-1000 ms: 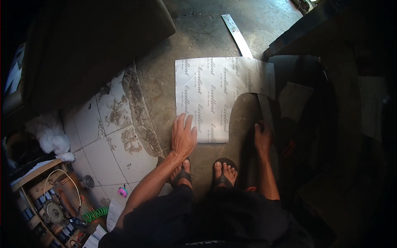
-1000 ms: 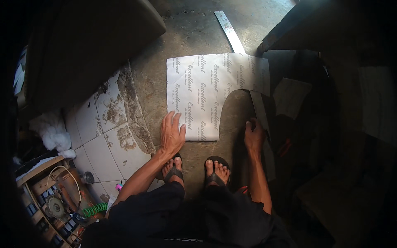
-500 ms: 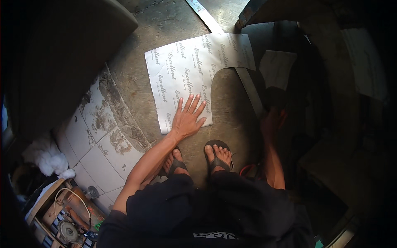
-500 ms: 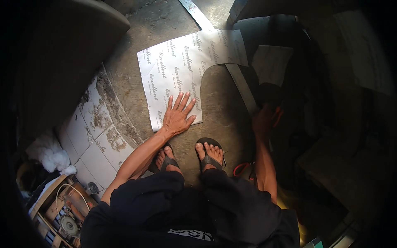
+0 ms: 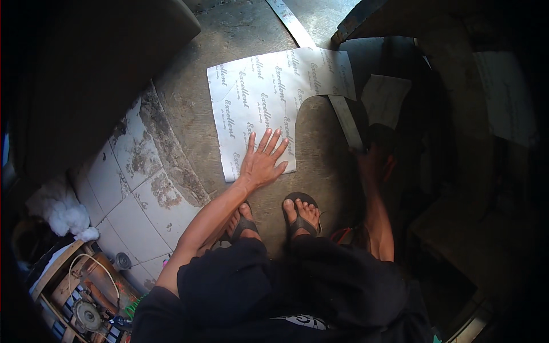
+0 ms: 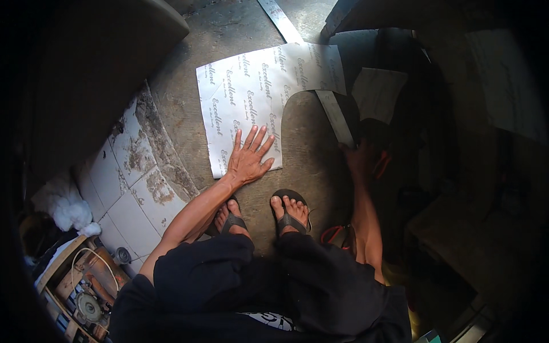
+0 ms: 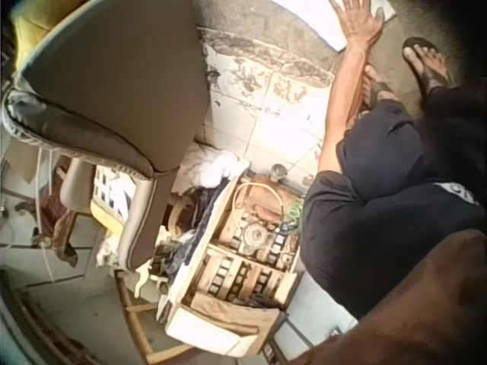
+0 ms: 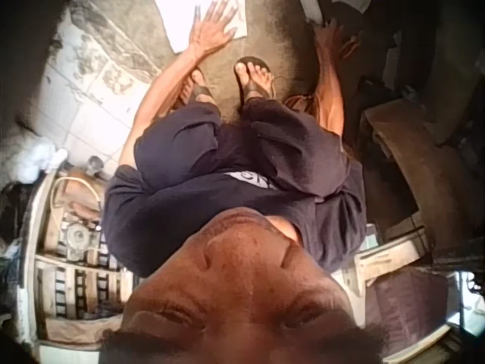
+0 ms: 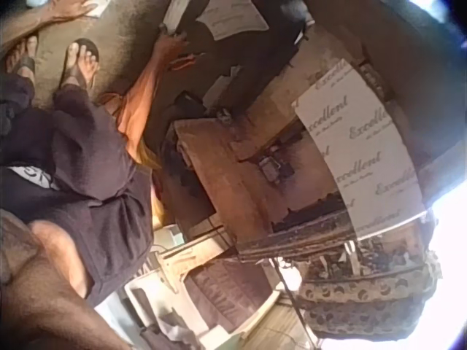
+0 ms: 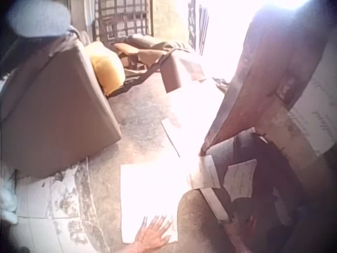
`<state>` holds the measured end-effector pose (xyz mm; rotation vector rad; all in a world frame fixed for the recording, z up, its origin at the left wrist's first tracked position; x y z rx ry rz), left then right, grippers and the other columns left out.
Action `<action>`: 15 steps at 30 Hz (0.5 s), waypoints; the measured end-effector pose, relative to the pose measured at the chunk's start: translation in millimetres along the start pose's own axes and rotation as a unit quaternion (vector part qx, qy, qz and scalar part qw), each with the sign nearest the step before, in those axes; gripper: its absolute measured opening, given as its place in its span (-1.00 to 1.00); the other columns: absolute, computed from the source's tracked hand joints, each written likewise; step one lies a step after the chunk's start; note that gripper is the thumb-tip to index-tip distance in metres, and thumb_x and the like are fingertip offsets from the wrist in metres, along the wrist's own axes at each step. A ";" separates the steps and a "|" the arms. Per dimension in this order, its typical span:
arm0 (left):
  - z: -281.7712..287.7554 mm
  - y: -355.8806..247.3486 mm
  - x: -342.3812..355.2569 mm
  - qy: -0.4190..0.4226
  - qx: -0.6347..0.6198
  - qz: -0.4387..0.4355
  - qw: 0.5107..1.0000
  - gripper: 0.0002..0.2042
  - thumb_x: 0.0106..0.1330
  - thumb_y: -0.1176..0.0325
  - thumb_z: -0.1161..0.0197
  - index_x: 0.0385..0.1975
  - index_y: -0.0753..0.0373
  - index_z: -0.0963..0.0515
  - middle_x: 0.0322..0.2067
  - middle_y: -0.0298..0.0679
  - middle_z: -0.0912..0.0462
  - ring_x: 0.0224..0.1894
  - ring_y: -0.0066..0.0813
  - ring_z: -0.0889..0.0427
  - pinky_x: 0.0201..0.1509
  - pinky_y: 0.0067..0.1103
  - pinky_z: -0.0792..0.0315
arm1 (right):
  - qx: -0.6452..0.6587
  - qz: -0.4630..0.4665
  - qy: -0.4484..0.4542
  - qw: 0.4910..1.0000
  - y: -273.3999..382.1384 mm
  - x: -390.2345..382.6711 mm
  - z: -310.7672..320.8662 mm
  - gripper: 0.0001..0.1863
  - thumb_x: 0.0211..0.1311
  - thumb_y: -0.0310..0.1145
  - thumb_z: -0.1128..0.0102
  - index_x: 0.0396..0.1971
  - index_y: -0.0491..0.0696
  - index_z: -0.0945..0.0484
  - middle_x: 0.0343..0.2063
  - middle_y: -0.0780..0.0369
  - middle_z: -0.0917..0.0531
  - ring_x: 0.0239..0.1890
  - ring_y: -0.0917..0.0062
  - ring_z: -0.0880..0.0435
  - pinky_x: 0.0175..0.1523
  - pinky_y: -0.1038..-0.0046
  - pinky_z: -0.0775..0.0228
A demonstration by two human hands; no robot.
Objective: The person cuts a white sheet of material with orange-handled scissors on a tiled floor. They then place the sheet over the foam padding of a sofa cushion and mark a curved line with a pen. Finally, they use a metal ruler and a pen to mark straight lines on the material before cutting out the shape with scissors.
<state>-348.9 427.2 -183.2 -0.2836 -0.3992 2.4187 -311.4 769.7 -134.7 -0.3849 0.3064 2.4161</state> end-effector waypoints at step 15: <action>-0.9 -2.1 -4.4 0.026 -0.026 0.003 0.999 -0.30 0.49 -0.16 0.08 0.58 -0.08 -0.06 0.61 -0.24 0.10 0.65 -0.24 0.23 0.62 0.02 0.45 | -0.196 0.105 -0.203 0.954 10.2 -1.5 163.7 -0.50 0.47 0.12 -0.09 0.03 0.00 -0.66 -0.13 0.08 -0.76 -0.04 0.10 -0.73 0.01 0.10 -0.55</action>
Point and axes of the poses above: each hand's wrist, its own x-axis towards the middle knuckle, its own z-axis out of the back of the hand, y = z × x, the point moved 8 cm from there along x, towards the middle knuckle
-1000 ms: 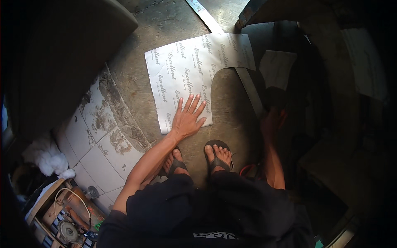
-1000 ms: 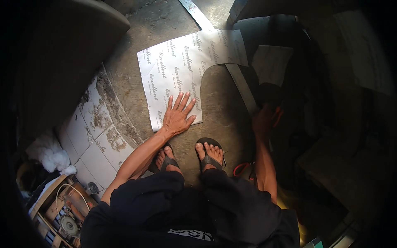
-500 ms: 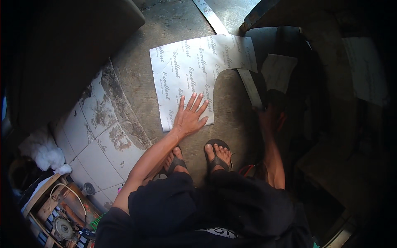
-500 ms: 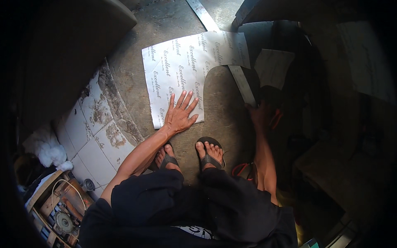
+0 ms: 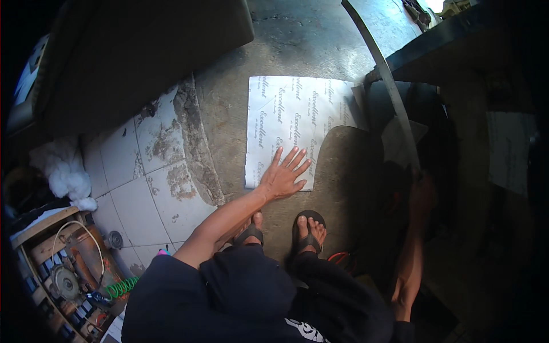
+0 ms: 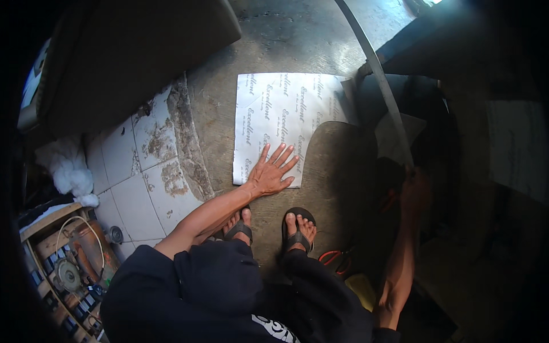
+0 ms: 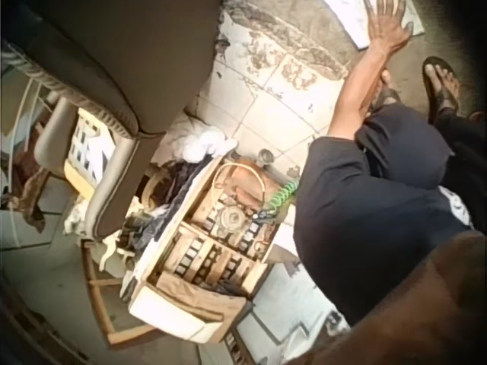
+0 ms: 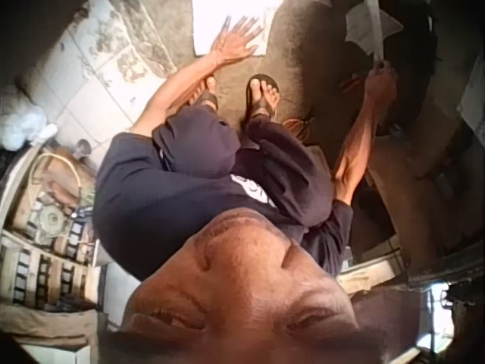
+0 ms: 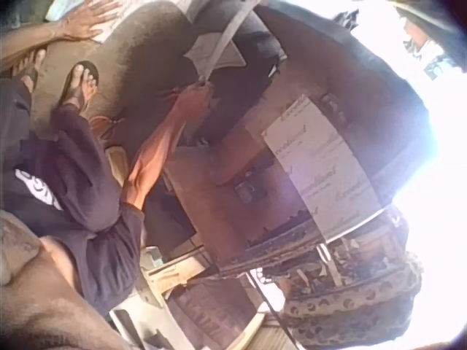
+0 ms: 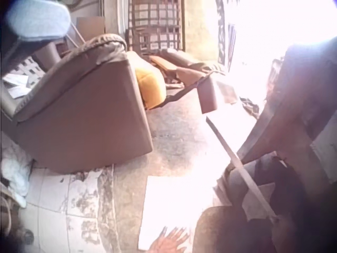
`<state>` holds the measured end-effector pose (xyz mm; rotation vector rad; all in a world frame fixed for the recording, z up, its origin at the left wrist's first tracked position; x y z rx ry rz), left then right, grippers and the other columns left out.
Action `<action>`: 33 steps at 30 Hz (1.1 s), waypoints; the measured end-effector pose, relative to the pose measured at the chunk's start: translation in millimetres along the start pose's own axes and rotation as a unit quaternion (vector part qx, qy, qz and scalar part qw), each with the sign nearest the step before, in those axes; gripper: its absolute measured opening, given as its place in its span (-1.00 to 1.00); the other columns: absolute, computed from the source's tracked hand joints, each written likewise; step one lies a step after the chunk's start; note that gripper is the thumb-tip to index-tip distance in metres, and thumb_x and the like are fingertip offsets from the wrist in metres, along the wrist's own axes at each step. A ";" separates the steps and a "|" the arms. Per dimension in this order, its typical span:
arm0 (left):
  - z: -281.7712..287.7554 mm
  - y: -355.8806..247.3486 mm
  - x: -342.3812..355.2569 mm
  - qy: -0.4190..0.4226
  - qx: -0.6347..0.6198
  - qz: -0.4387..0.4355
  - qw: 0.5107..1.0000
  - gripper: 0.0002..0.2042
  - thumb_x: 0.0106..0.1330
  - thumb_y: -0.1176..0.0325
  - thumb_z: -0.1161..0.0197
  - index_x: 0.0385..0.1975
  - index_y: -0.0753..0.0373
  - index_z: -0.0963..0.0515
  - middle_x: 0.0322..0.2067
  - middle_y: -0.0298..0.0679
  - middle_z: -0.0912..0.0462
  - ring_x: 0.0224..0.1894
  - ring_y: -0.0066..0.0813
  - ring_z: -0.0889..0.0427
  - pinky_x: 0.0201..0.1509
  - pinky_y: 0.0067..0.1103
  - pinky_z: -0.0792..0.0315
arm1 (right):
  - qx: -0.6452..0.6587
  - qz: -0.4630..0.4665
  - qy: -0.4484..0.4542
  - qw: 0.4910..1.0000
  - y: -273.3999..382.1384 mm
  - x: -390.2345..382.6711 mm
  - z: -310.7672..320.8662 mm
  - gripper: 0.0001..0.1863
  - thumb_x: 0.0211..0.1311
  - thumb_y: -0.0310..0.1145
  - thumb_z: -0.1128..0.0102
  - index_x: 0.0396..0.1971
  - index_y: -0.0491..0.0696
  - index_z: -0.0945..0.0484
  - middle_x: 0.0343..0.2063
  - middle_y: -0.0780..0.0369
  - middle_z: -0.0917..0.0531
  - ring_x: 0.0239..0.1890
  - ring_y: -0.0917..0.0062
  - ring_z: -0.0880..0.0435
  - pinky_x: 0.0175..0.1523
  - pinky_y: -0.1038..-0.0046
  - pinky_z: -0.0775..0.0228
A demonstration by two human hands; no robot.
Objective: The person cuts a white sheet of material with orange-handled scissors on a tiled floor. They then place the sheet over the foam padding of a sofa cushion and mark a curved line with a pen. Finally, they use a metal ruler and a pen to mark straight lines on the material before cutting out the shape with scissors.
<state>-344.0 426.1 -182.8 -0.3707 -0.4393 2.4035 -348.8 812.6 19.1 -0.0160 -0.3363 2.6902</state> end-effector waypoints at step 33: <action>42.3 65.9 78.8 -0.178 -0.012 0.094 0.980 -0.34 0.36 -0.02 -0.19 0.44 0.10 -0.36 0.45 -0.11 -0.33 0.47 -0.11 -0.19 0.51 -0.16 0.04 | 0.432 -0.085 0.218 0.871 225.3 -260.0 -102.5 -0.34 0.30 -0.22 -0.32 0.35 0.03 -0.30 0.05 0.00 -0.45 -0.15 -0.06 -0.68 -0.08 0.01 -0.57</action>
Point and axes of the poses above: each hand's wrist, its own x-axis towards the middle knuckle, its own z-axis out of the back of the hand, y = z × x, the point moved 8 cm from there along x, towards the middle knuckle
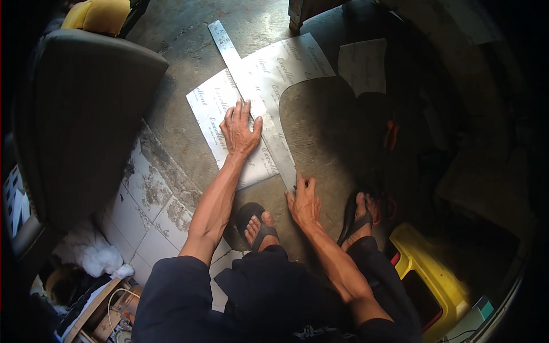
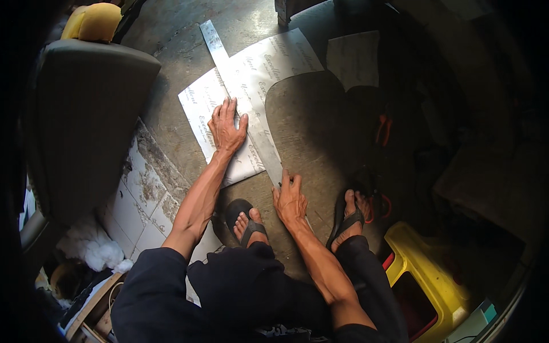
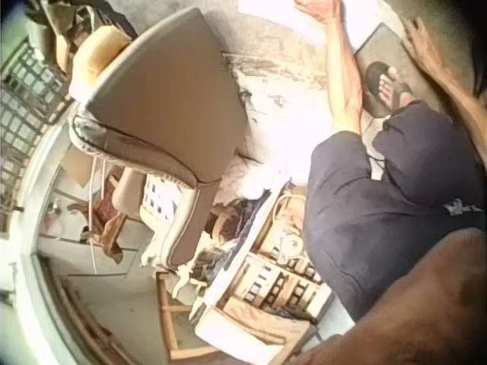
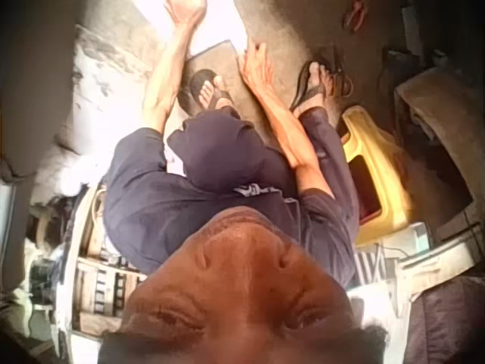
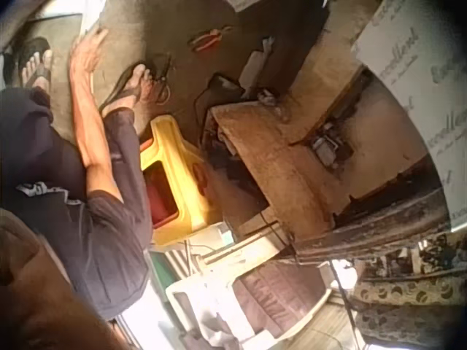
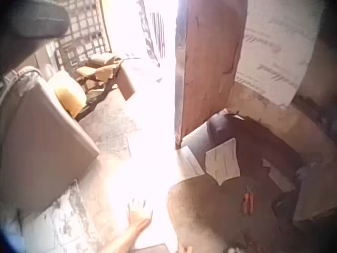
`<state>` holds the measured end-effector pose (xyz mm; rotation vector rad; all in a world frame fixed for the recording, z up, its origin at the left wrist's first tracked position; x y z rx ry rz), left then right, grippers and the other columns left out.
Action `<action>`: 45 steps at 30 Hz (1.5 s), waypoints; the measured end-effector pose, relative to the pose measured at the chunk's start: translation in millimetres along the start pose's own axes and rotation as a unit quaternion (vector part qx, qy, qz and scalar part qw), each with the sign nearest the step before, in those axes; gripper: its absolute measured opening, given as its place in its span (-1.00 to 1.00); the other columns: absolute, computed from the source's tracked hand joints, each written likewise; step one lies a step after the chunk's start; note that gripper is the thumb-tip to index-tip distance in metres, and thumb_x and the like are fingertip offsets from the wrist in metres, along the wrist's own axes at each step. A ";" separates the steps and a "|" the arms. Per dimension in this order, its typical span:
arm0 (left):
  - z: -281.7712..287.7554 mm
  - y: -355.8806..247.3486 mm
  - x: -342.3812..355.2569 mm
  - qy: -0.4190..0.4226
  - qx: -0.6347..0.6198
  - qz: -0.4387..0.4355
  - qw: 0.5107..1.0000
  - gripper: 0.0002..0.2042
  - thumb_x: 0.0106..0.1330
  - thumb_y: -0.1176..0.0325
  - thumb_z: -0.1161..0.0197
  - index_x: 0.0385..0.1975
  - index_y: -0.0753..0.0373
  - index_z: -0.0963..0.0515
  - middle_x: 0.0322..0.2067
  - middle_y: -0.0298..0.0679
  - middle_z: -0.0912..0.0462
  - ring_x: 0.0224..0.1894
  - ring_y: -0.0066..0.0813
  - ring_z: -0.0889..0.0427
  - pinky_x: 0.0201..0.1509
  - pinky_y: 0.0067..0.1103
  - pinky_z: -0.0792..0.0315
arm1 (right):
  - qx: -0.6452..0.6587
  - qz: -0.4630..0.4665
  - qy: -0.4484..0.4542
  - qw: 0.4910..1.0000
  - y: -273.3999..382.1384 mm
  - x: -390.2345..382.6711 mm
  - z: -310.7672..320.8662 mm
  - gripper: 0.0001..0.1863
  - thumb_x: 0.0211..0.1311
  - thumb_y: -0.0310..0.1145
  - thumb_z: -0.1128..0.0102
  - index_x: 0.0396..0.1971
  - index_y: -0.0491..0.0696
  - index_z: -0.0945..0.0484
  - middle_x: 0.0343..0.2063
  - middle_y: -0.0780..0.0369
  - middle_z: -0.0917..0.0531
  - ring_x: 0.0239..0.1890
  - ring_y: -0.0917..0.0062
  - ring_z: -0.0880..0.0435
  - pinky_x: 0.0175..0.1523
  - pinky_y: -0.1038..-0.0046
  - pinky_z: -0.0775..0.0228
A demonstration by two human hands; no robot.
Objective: The person cuts a white sheet of material with orange-handled scissors on a tiled floor. They then place the sheet over the foam padding of a sofa cushion and mark a curved line with a pen. Finally, they use a metal ruler and a pen to mark straight lines on the material before cutting out the shape with scissors.
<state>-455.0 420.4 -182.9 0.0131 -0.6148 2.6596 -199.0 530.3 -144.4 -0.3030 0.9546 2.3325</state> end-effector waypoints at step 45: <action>-0.5 -0.4 0.0 0.002 0.020 -0.012 1.000 -0.36 0.37 0.01 -0.15 0.43 0.12 -0.38 0.50 -0.14 -0.26 0.46 -0.03 -0.19 0.51 -0.16 0.04 | -0.045 0.008 0.026 0.999 -1.7 -17.9 -3.2 -0.35 0.23 -0.23 -0.28 0.31 -0.05 -0.34 0.10 0.03 -0.47 -0.14 0.00 -0.72 -0.09 0.01 -0.59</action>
Point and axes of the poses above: each hand's wrist, its own x-axis towards the middle knuckle, its own z-axis out of the back of the hand, y = z × x, the point moved 8 cm from there along x, towards the middle knuckle
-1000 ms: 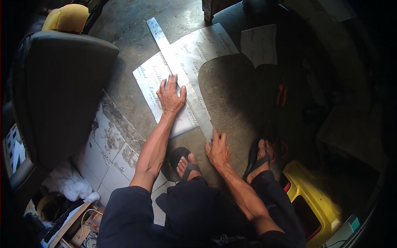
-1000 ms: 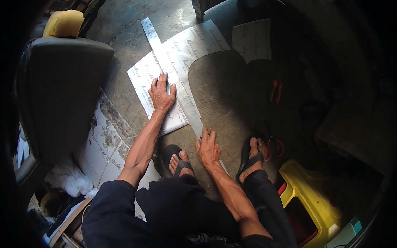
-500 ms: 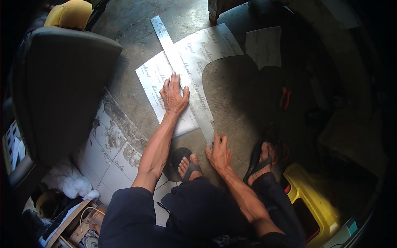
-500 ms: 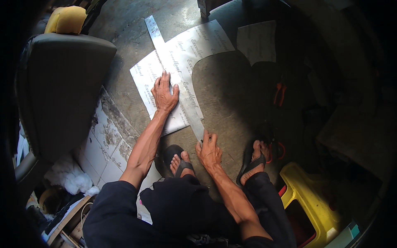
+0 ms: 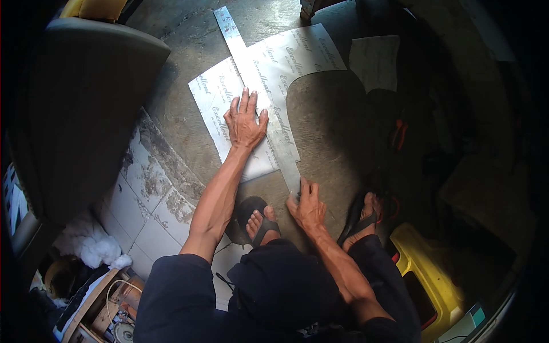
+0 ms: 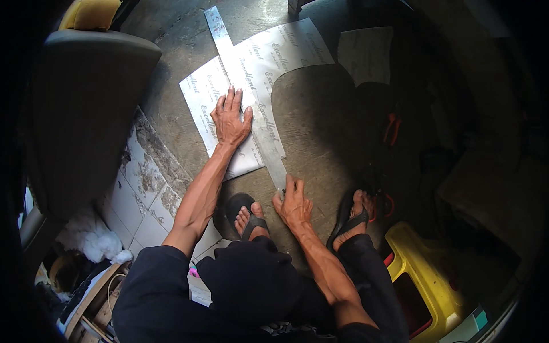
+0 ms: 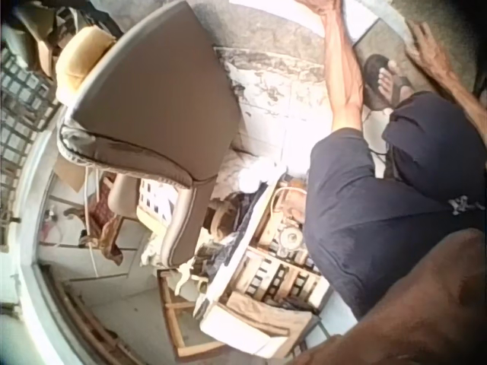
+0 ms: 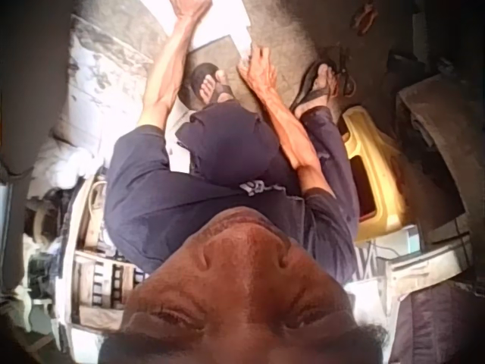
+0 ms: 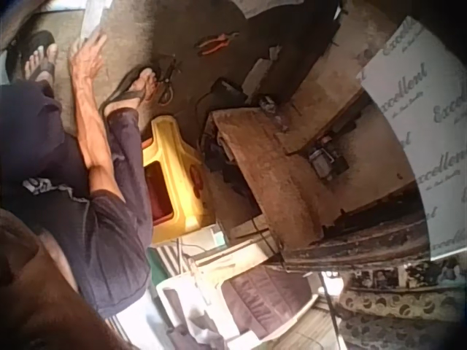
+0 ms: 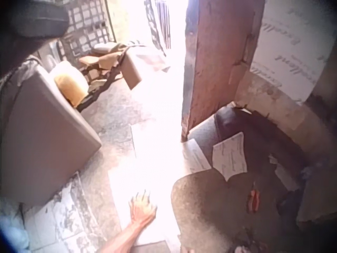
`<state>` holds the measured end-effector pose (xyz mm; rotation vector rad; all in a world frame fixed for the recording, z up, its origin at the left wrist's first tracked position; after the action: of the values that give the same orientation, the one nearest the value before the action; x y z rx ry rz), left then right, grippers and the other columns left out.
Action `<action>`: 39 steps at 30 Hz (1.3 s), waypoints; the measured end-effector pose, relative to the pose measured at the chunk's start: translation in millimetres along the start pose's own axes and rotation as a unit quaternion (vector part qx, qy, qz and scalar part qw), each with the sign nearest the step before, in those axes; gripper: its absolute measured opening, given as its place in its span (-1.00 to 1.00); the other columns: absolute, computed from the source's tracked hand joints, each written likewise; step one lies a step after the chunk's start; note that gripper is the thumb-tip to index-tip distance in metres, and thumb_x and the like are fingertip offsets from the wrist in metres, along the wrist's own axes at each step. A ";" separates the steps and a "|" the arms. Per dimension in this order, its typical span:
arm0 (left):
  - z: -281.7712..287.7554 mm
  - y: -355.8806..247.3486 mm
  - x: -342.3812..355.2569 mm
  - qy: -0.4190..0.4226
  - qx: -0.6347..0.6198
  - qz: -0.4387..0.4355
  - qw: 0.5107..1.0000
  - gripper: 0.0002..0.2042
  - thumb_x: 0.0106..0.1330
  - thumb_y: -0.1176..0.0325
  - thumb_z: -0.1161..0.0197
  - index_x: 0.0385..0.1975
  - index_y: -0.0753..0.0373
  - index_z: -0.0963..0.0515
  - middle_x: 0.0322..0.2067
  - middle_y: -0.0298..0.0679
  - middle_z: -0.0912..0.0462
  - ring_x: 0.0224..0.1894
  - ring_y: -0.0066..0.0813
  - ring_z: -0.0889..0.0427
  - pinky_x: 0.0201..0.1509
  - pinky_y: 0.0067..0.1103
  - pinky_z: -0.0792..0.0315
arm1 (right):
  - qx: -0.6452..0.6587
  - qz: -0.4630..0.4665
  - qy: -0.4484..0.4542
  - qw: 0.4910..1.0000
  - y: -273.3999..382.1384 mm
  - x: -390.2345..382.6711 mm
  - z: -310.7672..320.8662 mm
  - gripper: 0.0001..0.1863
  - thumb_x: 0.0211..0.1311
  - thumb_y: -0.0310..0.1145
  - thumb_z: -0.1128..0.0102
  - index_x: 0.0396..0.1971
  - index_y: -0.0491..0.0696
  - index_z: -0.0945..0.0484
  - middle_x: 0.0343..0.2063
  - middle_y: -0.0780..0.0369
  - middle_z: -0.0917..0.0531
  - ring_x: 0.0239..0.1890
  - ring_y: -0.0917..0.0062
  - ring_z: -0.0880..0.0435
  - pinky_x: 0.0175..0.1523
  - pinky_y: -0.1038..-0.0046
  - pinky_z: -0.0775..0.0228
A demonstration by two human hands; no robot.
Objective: The person cuts a white sheet of material with orange-handled scissors on a tiled floor. They then place the sheet over the foam padding of a sofa cushion and mark a curved line with a pen. Finally, they use a metal ruler and a pen to mark straight lines on the material before cutting out the shape with scissors.
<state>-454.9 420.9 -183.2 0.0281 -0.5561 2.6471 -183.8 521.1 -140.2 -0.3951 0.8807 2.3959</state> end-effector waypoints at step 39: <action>13.6 -25.1 21.1 0.285 0.027 0.056 0.956 0.17 0.02 -0.16 -0.56 0.57 0.22 -0.03 0.59 -0.02 0.09 0.57 0.15 0.01 0.48 -0.07 -0.19 | 0.063 0.290 -0.186 0.937 199.2 338.8 81.4 -0.73 0.35 -0.22 -0.21 -0.18 -0.10 -0.73 -0.35 -0.02 -0.75 -0.27 0.11 -0.78 -0.11 0.22 -0.59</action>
<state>-464.4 445.1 -158.9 -0.7457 -0.2924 2.5974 -580.1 583.1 -129.6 0.4214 1.0674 2.7730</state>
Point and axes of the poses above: each hand's wrist, its own x-axis towards the middle knuckle, its own z-axis out of the back of the hand, y = z × x, the point moved 8 cm from there along x, towards the middle knuckle
